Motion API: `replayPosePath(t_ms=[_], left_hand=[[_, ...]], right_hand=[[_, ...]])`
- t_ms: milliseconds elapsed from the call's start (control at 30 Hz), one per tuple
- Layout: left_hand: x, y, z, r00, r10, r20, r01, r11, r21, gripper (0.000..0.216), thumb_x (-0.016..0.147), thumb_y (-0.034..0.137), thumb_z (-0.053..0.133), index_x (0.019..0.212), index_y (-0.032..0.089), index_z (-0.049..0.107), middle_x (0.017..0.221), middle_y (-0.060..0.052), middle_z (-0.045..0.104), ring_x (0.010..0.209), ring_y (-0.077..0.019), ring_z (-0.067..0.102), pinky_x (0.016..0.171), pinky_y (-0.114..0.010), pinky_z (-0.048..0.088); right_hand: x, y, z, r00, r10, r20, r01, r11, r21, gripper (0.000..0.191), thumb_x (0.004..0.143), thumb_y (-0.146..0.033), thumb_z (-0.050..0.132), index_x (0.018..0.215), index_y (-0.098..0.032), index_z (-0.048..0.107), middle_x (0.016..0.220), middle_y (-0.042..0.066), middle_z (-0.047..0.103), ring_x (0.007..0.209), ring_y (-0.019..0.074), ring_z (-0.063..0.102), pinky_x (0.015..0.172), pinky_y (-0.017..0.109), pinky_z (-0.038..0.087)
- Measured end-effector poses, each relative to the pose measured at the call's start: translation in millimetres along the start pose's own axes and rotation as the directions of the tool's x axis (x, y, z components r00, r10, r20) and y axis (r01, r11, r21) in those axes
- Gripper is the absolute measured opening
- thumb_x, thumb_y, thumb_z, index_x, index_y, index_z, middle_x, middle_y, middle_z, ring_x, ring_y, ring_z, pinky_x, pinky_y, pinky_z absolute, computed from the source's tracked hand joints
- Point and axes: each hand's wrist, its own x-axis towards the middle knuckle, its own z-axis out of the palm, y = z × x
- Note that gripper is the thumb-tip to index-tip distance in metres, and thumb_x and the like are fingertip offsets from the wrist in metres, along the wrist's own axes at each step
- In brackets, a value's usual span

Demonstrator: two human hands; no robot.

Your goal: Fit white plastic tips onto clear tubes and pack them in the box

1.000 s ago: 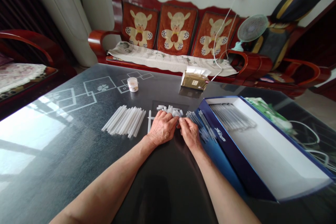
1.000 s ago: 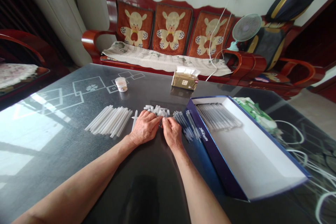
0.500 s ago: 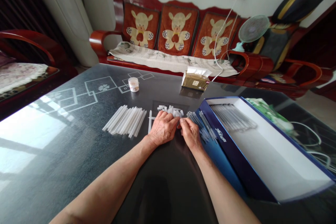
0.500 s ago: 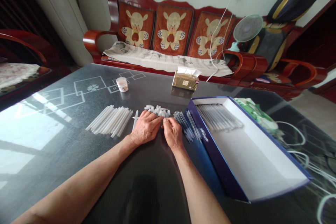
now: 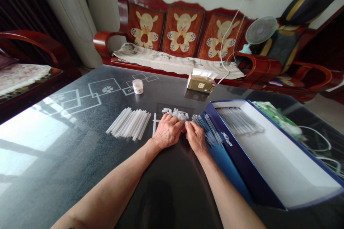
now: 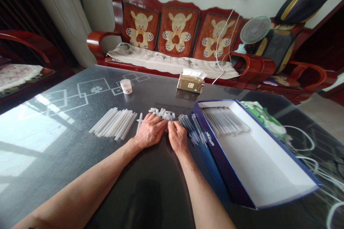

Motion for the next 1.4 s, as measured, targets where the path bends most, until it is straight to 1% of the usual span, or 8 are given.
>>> replayPosePath(t_ms=[167, 400, 767, 967, 1067, 1133, 1233, 1400], left_hand=[[0, -1, 1, 1.000, -0.004, -0.005, 0.004, 1.000, 0.000, 0.032, 0.094, 0.027, 0.038, 0.110, 0.019, 0.065, 0.082, -0.007, 0.060, 0.078, -0.0216, 0.051, 0.080, -0.038, 0.039], [1, 0, -1, 1.000, -0.005, 0.007, 0.005, 1.000, -0.005, 0.031, 0.094, 0.026, 0.039, 0.108, 0.020, 0.066, 0.081, -0.007, 0.060, 0.079, -0.0217, 0.051, 0.081, -0.038, 0.039], [0, -1, 1, 1.000, 0.009, -0.006, -0.009, 1.000, -0.007, 0.031, 0.093, 0.027, 0.040, 0.110, 0.018, 0.065, 0.081, -0.007, 0.061, 0.078, -0.0219, 0.052, 0.081, -0.039, 0.040], [1, 1, -2, 0.981, -0.010, -0.195, -0.004, 0.997, -0.072, 0.035, 0.092, 0.029, 0.046, 0.123, 0.016, 0.058, 0.105, -0.011, 0.065, 0.094, -0.0241, 0.056, 0.088, -0.041, 0.042], [1, 2, -2, 0.937, -0.166, -0.307, 0.095, 0.968, -0.232, 0.028, 0.093, 0.033, 0.048, 0.108, 0.016, 0.064, 0.104, -0.011, 0.066, 0.095, -0.0211, 0.059, 0.086, -0.035, 0.046], [1, 0, 0, 0.884, -0.362, -0.295, 0.231, 0.888, -0.398, 0.028, 0.094, 0.036, 0.047, 0.096, 0.017, 0.067, 0.086, -0.006, 0.067, 0.079, -0.0163, 0.061, 0.075, -0.029, 0.047], [1, -5, 5, 0.785, -0.601, -0.150, 0.379, 0.657, -0.652, 0.033, 0.093, 0.043, 0.048, 0.096, 0.018, 0.068, 0.074, -0.001, 0.066, 0.064, -0.0118, 0.058, 0.064, -0.024, 0.046], [6, -8, 11, 0.738, -0.665, 0.111, 0.349, 0.236, -0.907, 0.037, 0.085, 0.050, 0.057, 0.088, 0.015, 0.069, 0.068, -0.001, 0.064, 0.061, -0.0119, 0.059, 0.061, -0.023, 0.047]], right_hand=[[0, -1, 1, 0.999, 0.007, -0.032, -0.007, 1.000, 0.002, 0.043, 0.089, -0.052, 0.044, 0.059, -0.023, 0.055, 0.058, 0.003, 0.060, 0.062, 0.0192, 0.058, 0.060, 0.029, 0.045], [-2, -3, -1, 1.000, 0.017, 0.022, -0.017, 1.000, 0.024, 0.026, 0.084, -0.044, 0.053, 0.082, -0.020, 0.062, 0.066, 0.002, 0.065, 0.061, 0.0178, 0.060, 0.057, 0.028, 0.046], [-2, -6, 0, 1.000, -0.013, -0.028, 0.012, 0.999, -0.053, 0.043, 0.087, -0.053, 0.048, 0.060, -0.021, 0.058, 0.056, 0.003, 0.062, 0.059, 0.0176, 0.059, 0.056, 0.027, 0.044], [2, 6, 1, 0.995, 0.078, -0.055, -0.071, 0.990, 0.118, 0.040, 0.084, -0.055, 0.054, 0.069, -0.019, 0.062, 0.062, 0.002, 0.064, 0.049, 0.0134, 0.052, 0.049, 0.026, 0.041], [6, 17, 2, 0.973, 0.171, -0.152, -0.118, 0.945, 0.304, 0.044, 0.084, -0.059, 0.052, 0.082, -0.017, 0.066, 0.070, 0.003, 0.068, 0.051, 0.0126, 0.053, 0.047, 0.025, 0.042], [7, 18, 1, 0.975, 0.164, -0.149, -0.106, 0.936, 0.337, 0.044, 0.085, -0.058, 0.051, 0.084, -0.017, 0.066, 0.072, 0.004, 0.069, 0.052, 0.0124, 0.054, 0.048, 0.025, 0.043], [3, 9, -2, 0.998, 0.045, -0.039, -0.035, 0.972, 0.231, 0.038, 0.088, -0.052, 0.052, 0.084, -0.018, 0.067, 0.069, 0.003, 0.067, 0.053, 0.0124, 0.054, 0.051, 0.025, 0.044], [-5, -8, 1, 0.957, -0.250, 0.143, 0.251, 0.968, 0.014, 0.023, 0.087, -0.037, 0.057, 0.079, -0.021, 0.070, 0.082, 0.005, 0.067, 0.075, 0.0174, 0.062, 0.068, 0.028, 0.049]])
